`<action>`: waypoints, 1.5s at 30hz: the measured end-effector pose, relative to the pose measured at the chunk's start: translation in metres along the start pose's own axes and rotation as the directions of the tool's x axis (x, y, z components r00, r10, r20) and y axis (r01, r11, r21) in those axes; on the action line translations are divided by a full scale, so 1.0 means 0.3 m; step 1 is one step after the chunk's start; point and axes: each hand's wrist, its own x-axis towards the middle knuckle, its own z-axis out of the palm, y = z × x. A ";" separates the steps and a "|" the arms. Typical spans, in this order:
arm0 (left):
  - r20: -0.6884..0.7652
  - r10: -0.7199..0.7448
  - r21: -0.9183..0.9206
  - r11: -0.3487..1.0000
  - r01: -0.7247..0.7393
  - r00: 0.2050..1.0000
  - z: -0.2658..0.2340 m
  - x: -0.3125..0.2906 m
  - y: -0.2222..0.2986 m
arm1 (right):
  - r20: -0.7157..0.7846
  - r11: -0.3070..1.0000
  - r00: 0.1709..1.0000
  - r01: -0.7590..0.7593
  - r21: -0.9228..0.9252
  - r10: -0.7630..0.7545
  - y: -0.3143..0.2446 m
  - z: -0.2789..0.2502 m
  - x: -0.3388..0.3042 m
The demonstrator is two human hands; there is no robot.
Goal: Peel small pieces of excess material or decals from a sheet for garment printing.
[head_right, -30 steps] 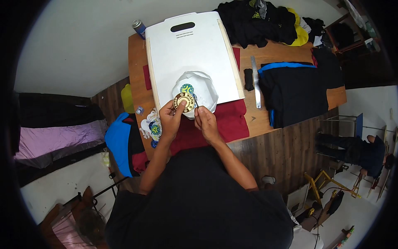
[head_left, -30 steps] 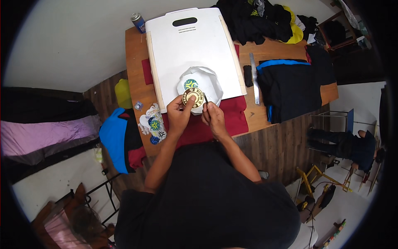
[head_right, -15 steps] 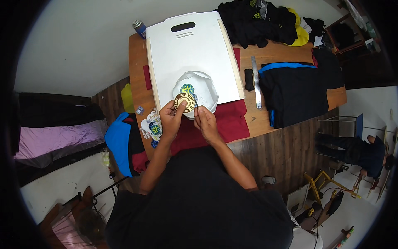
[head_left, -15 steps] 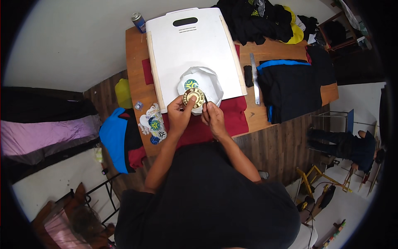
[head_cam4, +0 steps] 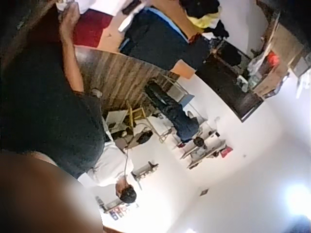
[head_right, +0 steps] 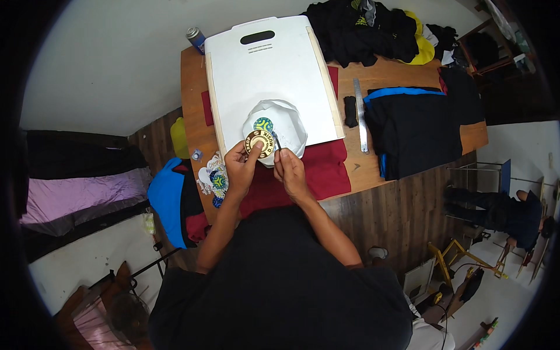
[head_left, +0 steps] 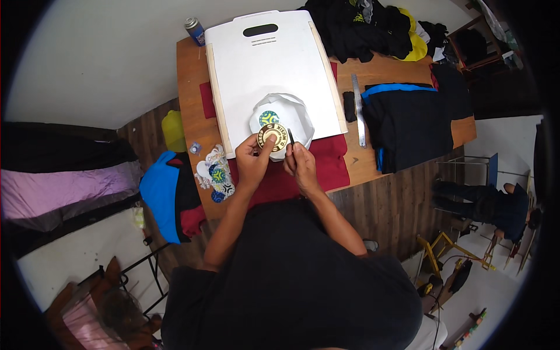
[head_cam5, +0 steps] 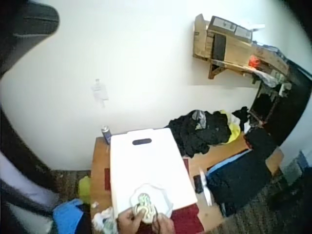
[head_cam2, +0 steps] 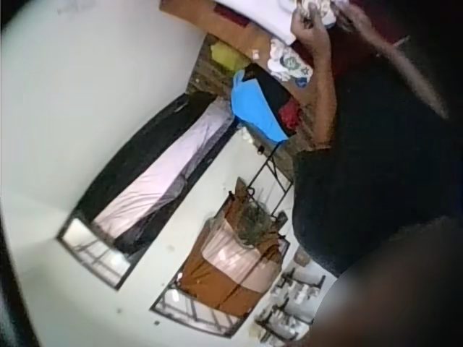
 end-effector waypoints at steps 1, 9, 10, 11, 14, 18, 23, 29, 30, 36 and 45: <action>0.000 -0.003 -0.005 1.000 0.003 1.000 0.000 0.000 0.000 | -0.007 1.000 1.000 -0.003 0.005 0.003 -0.003 0.002 0.000; 0.027 -0.007 -0.020 1.000 0.007 1.000 -0.001 -0.005 -0.002 | -0.029 0.997 0.999 0.030 0.075 -0.028 -0.016 0.002 0.020; 0.042 -0.012 -0.022 1.000 0.013 0.999 -0.003 -0.004 -0.004 | -0.030 0.998 0.999 0.037 0.058 -0.035 -0.020 0.006 0.023; 0.043 -0.010 -0.022 1.000 0.011 0.999 -0.006 -0.007 -0.005 | -0.029 0.997 0.999 0.039 0.059 -0.038 -0.019 0.010 0.025; 0.067 -0.038 -0.025 0.999 0.040 0.997 -0.006 -0.012 -0.006 | -0.094 0.999 0.995 0.016 -0.032 -0.019 -0.009 0.023 0.028; 0.021 0.004 -0.047 0.999 -0.003 1.000 -0.002 -0.011 -0.010 | -0.077 0.994 0.997 0.019 -0.106 -0.027 -0.005 0.027 0.017; 0.012 -0.005 -0.063 0.998 0.005 1.000 0.005 -0.014 0.007 | 0.009 0.999 1.000 0.009 0.044 -0.009 0.005 0.005 -0.002; 0.011 -0.010 -0.057 0.998 0.011 1.000 0.001 -0.009 0.007 | 0.008 1.000 1.000 -0.005 -0.009 0.005 0.000 0.002 -0.016; 0.010 -0.017 -0.057 0.998 0.017 1.000 0.001 -0.009 0.010 | 0.019 1.000 1.000 -0.004 -0.024 0.004 -0.002 0.003 -0.015; 0.017 -0.023 -0.058 0.998 0.024 1.000 0.001 -0.008 0.010 | 0.042 0.999 0.999 0.001 -0.050 0.001 -0.003 -0.001 -0.011; 0.022 -0.044 -0.054 0.998 0.045 0.999 -0.006 -0.010 0.005 | 0.034 0.999 0.999 0.004 -0.046 -0.002 -0.006 0.007 -0.007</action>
